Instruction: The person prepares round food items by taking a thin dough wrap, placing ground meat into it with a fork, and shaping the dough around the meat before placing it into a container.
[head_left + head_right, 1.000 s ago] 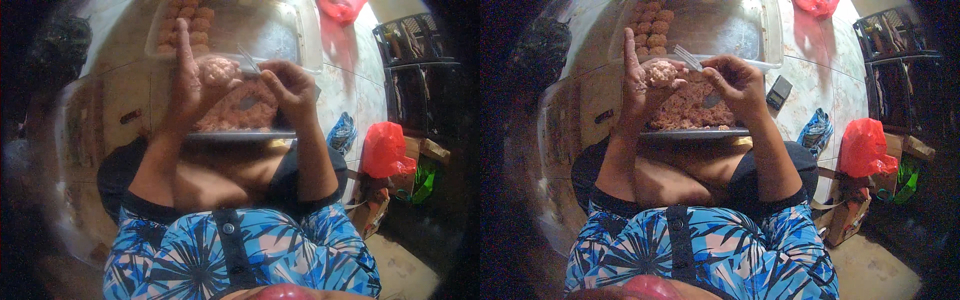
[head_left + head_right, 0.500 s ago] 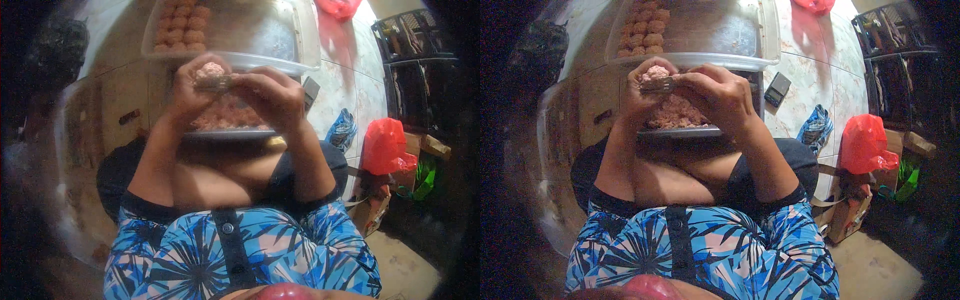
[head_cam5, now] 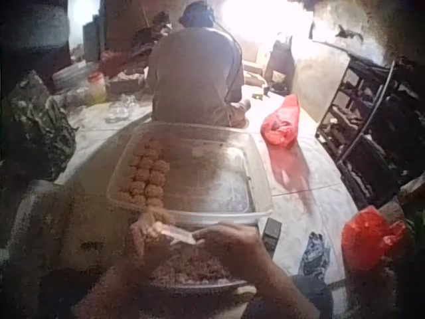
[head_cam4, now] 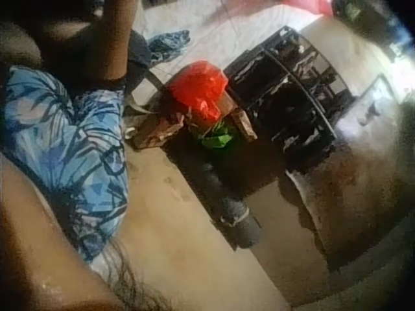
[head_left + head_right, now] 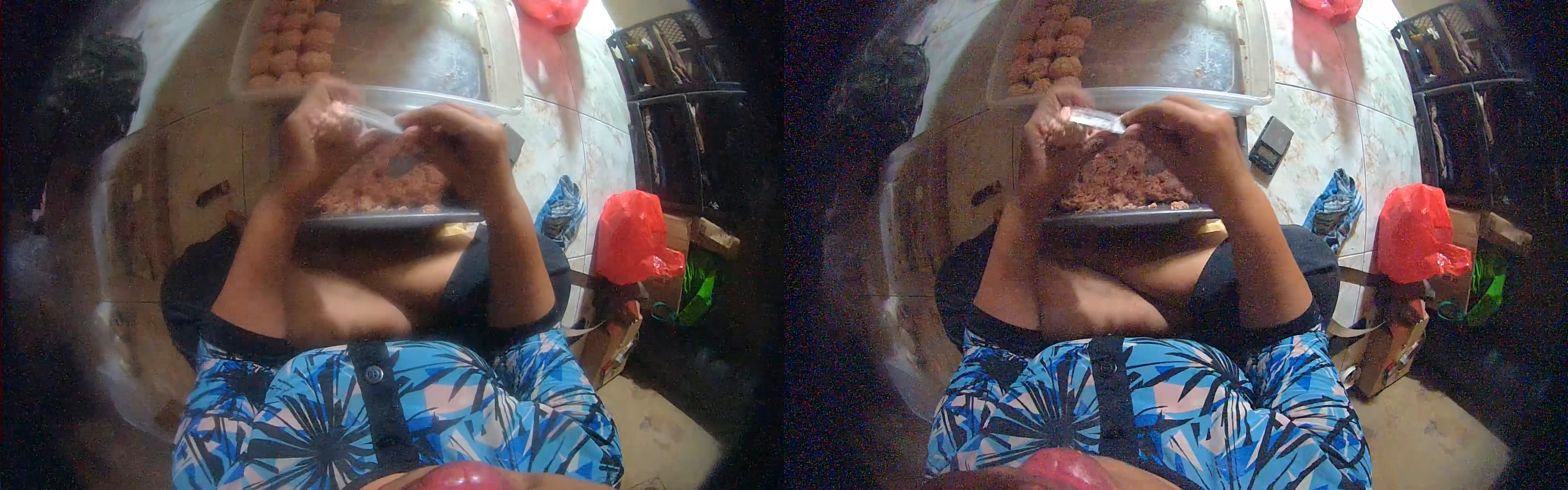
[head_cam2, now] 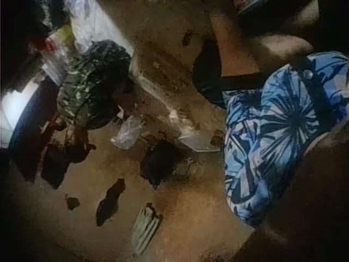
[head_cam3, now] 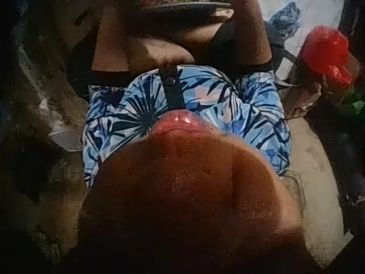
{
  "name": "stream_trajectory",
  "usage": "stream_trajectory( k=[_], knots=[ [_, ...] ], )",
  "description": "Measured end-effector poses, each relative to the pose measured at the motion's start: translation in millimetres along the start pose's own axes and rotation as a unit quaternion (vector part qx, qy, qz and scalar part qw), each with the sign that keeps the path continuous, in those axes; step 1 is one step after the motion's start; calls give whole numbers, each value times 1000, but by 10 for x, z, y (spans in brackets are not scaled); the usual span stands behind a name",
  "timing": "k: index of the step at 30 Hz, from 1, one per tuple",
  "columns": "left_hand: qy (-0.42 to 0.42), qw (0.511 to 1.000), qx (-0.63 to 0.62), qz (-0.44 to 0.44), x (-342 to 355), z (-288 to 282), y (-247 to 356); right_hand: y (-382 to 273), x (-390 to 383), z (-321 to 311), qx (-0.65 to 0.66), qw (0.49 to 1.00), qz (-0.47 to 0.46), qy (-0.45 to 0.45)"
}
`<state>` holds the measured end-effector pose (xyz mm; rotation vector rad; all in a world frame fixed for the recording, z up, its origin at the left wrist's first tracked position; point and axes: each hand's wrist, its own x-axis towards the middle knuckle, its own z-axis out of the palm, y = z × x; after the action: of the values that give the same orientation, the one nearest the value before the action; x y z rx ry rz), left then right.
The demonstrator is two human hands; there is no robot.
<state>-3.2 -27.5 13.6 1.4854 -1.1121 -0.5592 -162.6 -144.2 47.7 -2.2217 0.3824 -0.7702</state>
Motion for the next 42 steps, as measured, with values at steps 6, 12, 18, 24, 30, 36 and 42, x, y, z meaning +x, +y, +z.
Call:
stream_trajectory(
  k=[6, 12, 18, 24, 30, 36, 42],
  knots=[
    [23, 992, -123, 10, 5, 46, 13, 103, -69, -11, 107, 976, 188, 21],
    [3, 998, -11, 55, 20, -92, -108, -50, -69, 231, 59, 995, 86, 4],
    [-57, 989, -135, -4, 7, -62, -117, -72, -38, 143, -12, 998, -51, 29],
    [-43, 996, -65, 34, 8, -48, -96, 2, -8, 64, -30, 998, -55, 13],
    [3, 999, -37, 34, 18, 14, -6, 57, -11, 84, 44, 999, -18, 1],
    [-6, 993, 16, 116, 51, -147, -155, 62, -25, -321, -60, 981, 170, -69],
    [-32, 993, -104, -34, 64, -109, 107, -147, 17, -72, -102, 990, 38, -91]
  ],
)
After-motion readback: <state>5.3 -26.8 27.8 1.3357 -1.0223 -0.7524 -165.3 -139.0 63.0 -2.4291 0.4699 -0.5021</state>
